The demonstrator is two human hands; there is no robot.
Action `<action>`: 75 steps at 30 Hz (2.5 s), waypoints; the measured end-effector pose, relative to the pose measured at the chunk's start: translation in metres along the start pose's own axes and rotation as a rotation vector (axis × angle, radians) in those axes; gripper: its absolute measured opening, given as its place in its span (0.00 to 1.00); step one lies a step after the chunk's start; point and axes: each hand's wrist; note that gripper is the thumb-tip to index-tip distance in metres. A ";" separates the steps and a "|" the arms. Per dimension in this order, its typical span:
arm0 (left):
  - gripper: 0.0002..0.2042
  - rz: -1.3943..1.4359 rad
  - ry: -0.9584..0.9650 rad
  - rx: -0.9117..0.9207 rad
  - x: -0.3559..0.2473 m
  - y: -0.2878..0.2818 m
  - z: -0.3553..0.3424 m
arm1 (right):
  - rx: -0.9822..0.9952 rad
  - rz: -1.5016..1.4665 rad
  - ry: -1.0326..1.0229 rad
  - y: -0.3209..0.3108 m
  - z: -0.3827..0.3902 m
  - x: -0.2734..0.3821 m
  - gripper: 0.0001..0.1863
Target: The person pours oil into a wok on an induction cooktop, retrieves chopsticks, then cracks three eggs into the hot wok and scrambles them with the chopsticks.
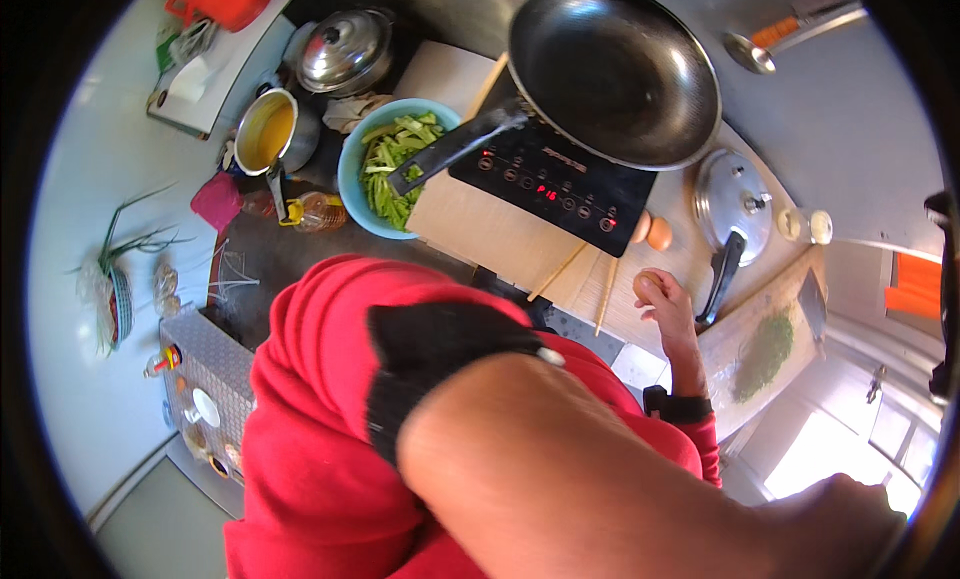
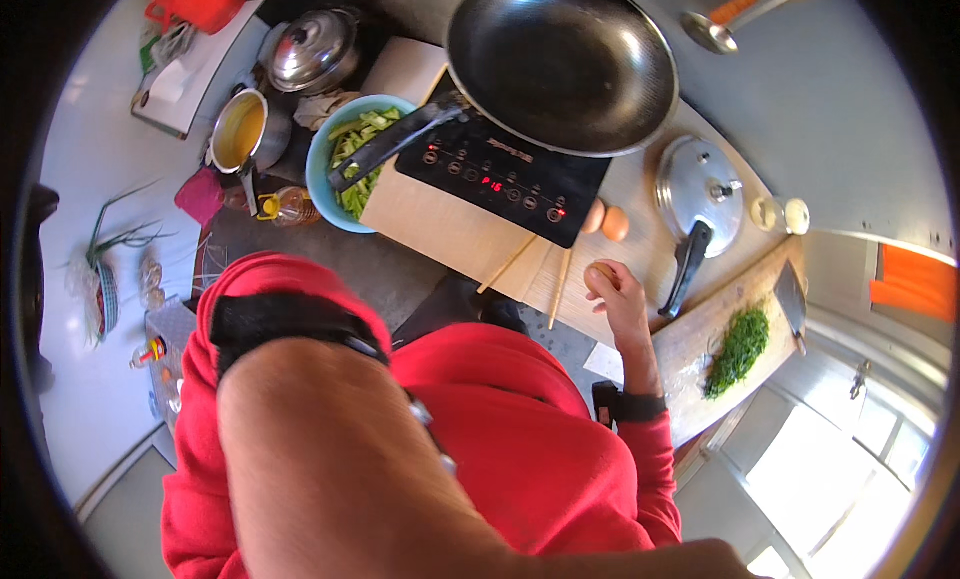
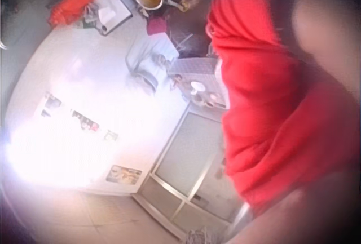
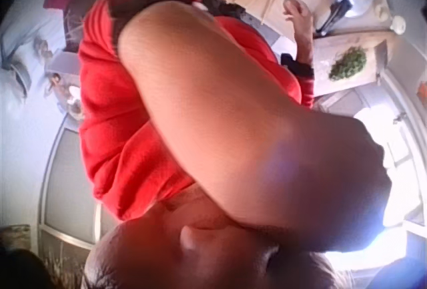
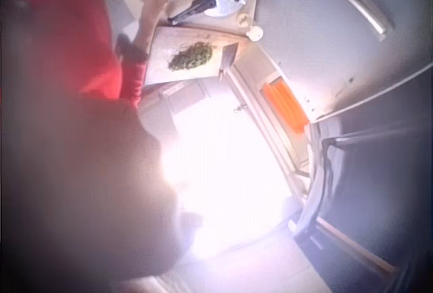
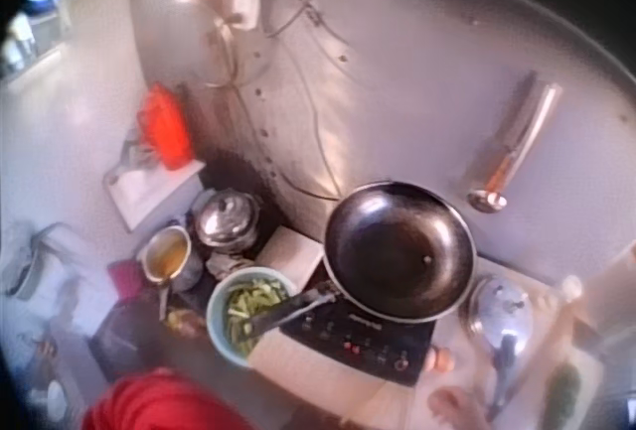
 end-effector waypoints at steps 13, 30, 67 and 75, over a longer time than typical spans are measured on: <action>0.10 -0.229 0.114 -0.177 -0.016 -0.014 -0.018 | -0.021 0.009 -0.004 0.003 -0.006 0.014 0.19; 0.31 -1.543 -0.723 0.001 0.130 -0.169 0.174 | -0.069 -0.048 0.021 -0.001 0.012 0.019 0.21; 0.10 -0.171 -1.443 -0.491 0.138 -0.134 0.195 | -0.119 -0.127 0.052 -0.016 0.023 0.002 0.21; 0.12 -0.576 -1.146 -0.418 0.161 -0.112 0.229 | -0.112 -0.129 0.045 -0.017 0.022 -0.001 0.20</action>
Point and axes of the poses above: each hand's wrist, its own z-axis away from the middle knuckle, its own y-axis out of the palm, x = y × z, and after that the axes turned 11 degrees about -x, right-handed
